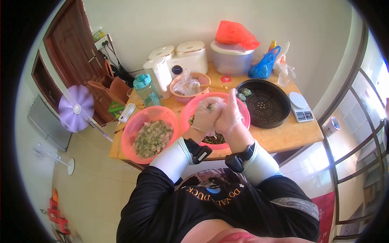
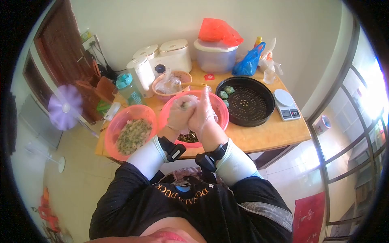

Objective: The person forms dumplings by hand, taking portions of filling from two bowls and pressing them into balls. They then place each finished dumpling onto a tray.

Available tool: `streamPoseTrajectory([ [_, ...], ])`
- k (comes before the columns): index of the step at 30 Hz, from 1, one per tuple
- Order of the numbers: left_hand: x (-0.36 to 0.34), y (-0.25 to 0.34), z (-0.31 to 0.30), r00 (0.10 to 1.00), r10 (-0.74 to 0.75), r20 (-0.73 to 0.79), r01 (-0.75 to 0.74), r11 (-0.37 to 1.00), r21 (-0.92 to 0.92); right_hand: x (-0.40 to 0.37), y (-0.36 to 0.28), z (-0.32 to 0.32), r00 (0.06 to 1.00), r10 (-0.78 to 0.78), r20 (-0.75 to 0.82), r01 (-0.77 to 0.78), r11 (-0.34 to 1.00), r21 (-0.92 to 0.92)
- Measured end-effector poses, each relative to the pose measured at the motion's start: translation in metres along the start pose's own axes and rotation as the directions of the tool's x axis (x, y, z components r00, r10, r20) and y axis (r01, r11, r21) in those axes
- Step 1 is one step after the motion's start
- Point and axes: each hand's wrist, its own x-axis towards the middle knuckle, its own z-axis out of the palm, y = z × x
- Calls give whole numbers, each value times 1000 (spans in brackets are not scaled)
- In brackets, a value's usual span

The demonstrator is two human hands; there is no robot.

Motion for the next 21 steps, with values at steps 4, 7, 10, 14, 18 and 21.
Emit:
streamPoseTrajectory([
  [4,10,-1,-7,955,-122,-272,-4,908,-420,3,2,20,997,61,-51,-64,997,-51],
  [7,14,-9,-27,910,-365,-196,24,518,-855,11,5,18,985,-78,-157,48,981,-188],
  [10,6,17,-24,853,-508,-123,96,383,-919,19,5,10,943,-230,-243,142,933,-331],
  [14,-2,28,-18,898,-419,-133,24,349,-937,-19,4,45,883,-341,322,394,165,-904],
  [18,0,15,-28,930,-362,-70,108,449,-887,-12,13,34,681,-177,711,449,-666,-596],
  [21,-4,9,-32,934,-352,-67,141,532,-835,-8,20,28,693,-180,698,420,-686,-594],
])
